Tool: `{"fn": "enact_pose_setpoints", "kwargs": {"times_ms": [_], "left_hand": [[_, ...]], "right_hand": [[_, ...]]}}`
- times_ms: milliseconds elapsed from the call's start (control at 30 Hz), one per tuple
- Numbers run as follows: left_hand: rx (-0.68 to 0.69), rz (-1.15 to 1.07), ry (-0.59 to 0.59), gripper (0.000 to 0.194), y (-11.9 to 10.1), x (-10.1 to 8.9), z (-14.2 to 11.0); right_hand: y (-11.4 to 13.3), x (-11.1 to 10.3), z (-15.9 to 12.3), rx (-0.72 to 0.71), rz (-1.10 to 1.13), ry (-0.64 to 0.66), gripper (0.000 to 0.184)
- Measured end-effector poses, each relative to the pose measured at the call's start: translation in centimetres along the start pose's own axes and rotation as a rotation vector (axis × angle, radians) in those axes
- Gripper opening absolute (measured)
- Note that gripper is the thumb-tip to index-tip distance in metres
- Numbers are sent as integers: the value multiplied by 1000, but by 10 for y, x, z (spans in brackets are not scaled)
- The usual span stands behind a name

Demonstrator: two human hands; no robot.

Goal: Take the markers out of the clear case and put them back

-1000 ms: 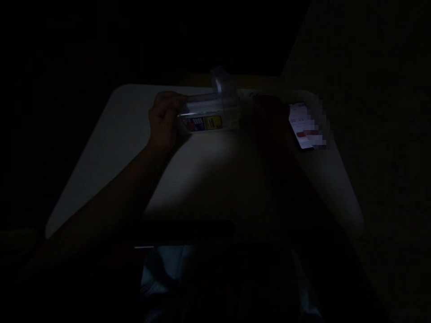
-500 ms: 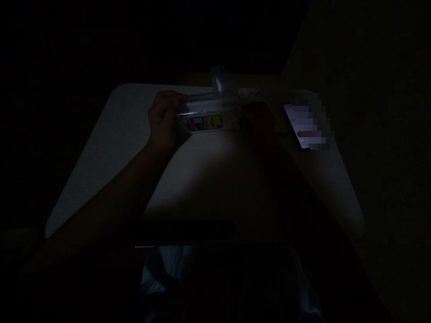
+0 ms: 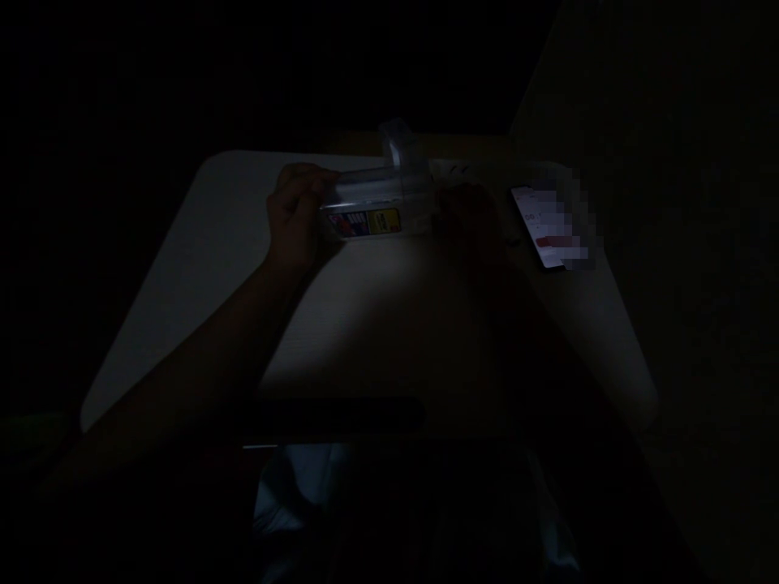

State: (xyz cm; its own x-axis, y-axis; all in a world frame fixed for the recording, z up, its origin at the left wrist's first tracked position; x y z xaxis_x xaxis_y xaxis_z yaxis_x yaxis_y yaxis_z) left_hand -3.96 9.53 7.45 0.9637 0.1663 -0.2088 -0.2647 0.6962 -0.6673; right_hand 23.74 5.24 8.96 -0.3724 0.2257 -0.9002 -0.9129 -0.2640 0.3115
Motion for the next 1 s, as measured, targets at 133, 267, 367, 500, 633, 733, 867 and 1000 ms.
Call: {"fn": "enact_pose_setpoints", "kwargs": {"times_ms": [133,267,367,500,633,733,867,1000], "left_hand": [[-17,-16,0,54,0,0,1],[-13,-25,-2,52,-2,0,1],[-4,-25,1,50,-2,0,0],[-11,-16,2,50,0,1,0],[-17,-18,-2,51,1,0,-1],[-16,-17,-1,51,-2,0,0],[-16,-26,1,51,-3,0,0],[-2,-22,6,51,-2,0,0]], "right_hand": [[-11,-16,-9,16,-31,-70,41],[-6,-15,-9,14,-34,-64,43],[3,-2,-3,4,-41,30,45],[10,-1,-2,33,-29,72,47],[11,-14,-8,45,5,22,43],[11,-16,-8,47,-3,2,43],[18,-5,-4,-4,-44,98,45],[15,-1,-2,32,-76,142,47]]}}
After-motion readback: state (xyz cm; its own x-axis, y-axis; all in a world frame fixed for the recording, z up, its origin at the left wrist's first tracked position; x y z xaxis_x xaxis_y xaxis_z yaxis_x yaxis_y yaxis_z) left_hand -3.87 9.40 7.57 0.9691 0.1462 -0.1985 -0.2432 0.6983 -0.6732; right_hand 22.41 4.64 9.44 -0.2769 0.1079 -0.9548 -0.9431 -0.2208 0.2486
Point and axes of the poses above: each hand's wrist, its own z-axis towards the middle knuckle, its own x-axis out of the palm, y = z × x, the point moved 8 cm from there along z, towards the middle knuckle, and after that the axes turned 5 degrees about z, right-handed, at the moved point
